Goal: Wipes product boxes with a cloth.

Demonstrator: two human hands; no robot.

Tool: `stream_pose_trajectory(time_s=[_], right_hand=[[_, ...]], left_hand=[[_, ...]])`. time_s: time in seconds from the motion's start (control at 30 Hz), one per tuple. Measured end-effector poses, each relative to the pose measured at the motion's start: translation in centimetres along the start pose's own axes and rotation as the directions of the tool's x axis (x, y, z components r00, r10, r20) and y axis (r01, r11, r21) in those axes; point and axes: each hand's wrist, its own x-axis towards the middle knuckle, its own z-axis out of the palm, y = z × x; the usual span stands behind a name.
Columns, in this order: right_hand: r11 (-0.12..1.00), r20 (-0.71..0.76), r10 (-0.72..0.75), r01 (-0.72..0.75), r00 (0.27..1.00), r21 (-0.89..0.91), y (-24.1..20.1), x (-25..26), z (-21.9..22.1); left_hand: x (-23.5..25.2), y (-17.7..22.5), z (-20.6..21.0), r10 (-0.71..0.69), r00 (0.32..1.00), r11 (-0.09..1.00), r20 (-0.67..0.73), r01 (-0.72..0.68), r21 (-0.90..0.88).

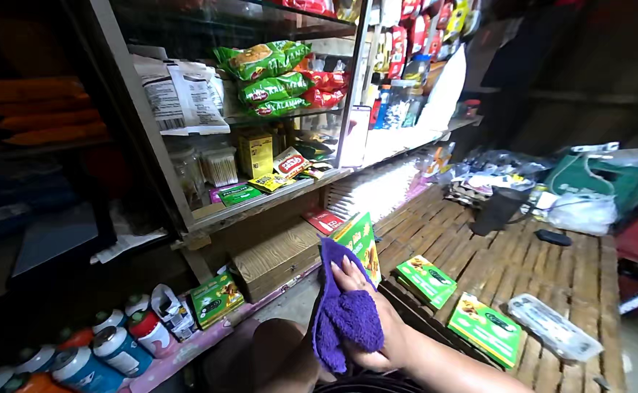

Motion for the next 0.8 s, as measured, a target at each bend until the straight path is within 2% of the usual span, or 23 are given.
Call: stream_pose_trajectory(time_s=[0.1, 0.17, 0.23, 0.33, 0.43, 0.47, 0.57, 0.7, 0.8], right_hand=[[1.000, -0.010, 0.031, -0.031, 0.999, -0.001, 0.3, 0.0, -0.2], [1.000, -0.037, 0.006, -0.007, 0.999, -0.031, 0.8, -0.1, -0.1], [0.999, -0.058, 0.004, -0.005, 0.998, -0.033, 1.2, -0.1, -0.1], [0.998, -0.072, 0.032, -0.035, 0.997, -0.042, 1.7, -0.1, -0.3], [0.994, -0.092, 0.088, -0.094, 0.992, -0.057, 2.2, 0.0, -0.9], [0.991, -0.103, 0.114, -0.120, 0.988, -0.052, 2.5, 0.0, -1.1], [0.981, -0.188, 0.191, -0.191, 0.963, 0.015, 3.8, -0.1, -1.1], [0.952, -0.294, 0.306, -0.286, 0.906, 0.111, 5.1, -0.8, -0.9], [0.922, -0.285, 0.385, -0.351, 0.878, 0.162, 5.8, -1.5, -0.5]], left_hand=[[-1.1, 4.5, 1.0, -0.178, 0.983, 0.984, -0.052, 0.178, -0.001], [-1.6, 5.5, 1.9, -0.071, 0.984, 0.987, -0.166, 0.094, 0.131], [-1.2, 5.7, 2.2, -0.010, 0.983, 0.974, -0.183, 0.051, 0.220], [-0.3, 6.2, 2.7, 0.033, 0.978, 0.984, -0.207, 0.005, 0.178], [0.5, 7.1, 3.4, -0.007, 0.970, 0.989, -0.244, 0.044, 0.145], [1.0, 6.5, 3.5, 0.020, 0.973, 0.996, -0.232, 0.000, 0.085], [3.0, 3.0, 3.5, 0.264, 0.936, 0.951, -0.231, -0.293, -0.102], [4.0, 2.3, 3.3, 0.252, 0.932, 0.940, -0.261, -0.300, -0.164], [4.2, 2.2, 3.0, 0.265, 0.921, 0.926, -0.284, -0.325, -0.191]])
